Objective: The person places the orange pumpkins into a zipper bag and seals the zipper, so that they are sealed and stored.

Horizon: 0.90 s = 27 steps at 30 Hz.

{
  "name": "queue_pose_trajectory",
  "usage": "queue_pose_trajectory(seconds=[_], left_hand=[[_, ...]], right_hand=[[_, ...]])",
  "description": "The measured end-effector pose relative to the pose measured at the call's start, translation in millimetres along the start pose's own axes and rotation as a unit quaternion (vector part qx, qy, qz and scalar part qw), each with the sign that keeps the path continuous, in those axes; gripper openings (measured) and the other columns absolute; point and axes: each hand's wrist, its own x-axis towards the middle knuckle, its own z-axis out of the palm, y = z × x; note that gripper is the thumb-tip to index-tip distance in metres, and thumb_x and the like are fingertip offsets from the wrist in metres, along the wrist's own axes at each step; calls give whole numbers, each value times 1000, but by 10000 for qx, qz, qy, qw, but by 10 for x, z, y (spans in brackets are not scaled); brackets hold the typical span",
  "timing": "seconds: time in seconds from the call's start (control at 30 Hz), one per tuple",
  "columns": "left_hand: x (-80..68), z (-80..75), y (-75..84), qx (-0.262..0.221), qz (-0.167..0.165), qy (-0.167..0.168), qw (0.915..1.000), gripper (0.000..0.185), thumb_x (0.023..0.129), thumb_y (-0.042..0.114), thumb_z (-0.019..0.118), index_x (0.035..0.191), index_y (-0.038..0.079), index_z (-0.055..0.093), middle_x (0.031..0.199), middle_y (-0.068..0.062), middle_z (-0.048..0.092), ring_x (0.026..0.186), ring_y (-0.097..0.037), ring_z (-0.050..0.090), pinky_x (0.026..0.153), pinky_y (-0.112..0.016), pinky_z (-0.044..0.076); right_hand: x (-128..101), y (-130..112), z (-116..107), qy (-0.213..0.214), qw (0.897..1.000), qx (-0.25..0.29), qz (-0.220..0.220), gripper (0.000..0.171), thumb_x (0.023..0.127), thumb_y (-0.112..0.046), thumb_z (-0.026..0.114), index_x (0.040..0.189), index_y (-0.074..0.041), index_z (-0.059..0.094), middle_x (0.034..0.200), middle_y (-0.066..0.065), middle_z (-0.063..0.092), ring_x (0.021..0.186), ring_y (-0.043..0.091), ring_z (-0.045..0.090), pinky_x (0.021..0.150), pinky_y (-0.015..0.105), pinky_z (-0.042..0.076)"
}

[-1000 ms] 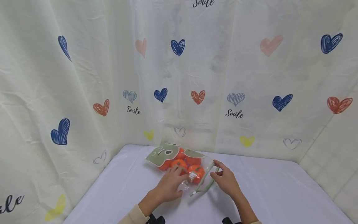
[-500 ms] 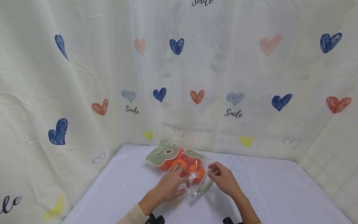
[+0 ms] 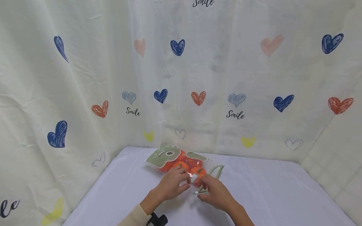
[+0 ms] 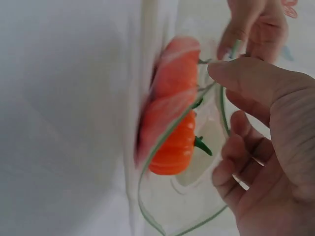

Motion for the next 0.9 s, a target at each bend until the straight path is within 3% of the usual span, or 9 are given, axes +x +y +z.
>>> queue_pose_trajectory(seconds=[0.3, 0.5, 0.8, 0.9], left_hand=[[-4, 8, -41, -8, -160, 139, 9998, 9, 91, 36, 74, 92, 29, 70, 94, 14, 63, 94, -8, 53, 95, -33, 47], [3, -20, -90, -38, -48, 304, 9995, 12, 91, 37, 74, 90, 28, 67, 99, 12, 66, 103, -11, 59, 106, -37, 47], [-15, -34, -64, -188, 195, 581, 9979, 10, 89, 33, 76, 87, 28, 69, 96, 12, 64, 104, -12, 62, 107, -42, 47], [-19, -21, -46, -151, 262, 635, 9975, 11, 90, 36, 77, 88, 28, 70, 92, 15, 68, 101, -10, 63, 102, -38, 49]], right_hand=[[26, 4, 149, 862, 9941, -542, -376, 29, 78, -13, 86, 87, -29, 64, 85, -16, 54, 69, 0, 47, 60, 18, 40], [46, 43, 134, 1406, 9891, -407, -161, 28, 78, -9, 85, 86, -29, 67, 79, -15, 53, 61, -5, 38, 54, 16, 36], [41, 81, 153, 1662, 9860, -107, -20, 28, 78, -7, 85, 90, -27, 69, 78, -20, 52, 57, -6, 37, 50, 16, 35], [44, 77, 176, 1685, 9856, -106, -42, 29, 78, -7, 86, 91, -27, 69, 79, -21, 53, 57, -7, 36, 50, 16, 35]])
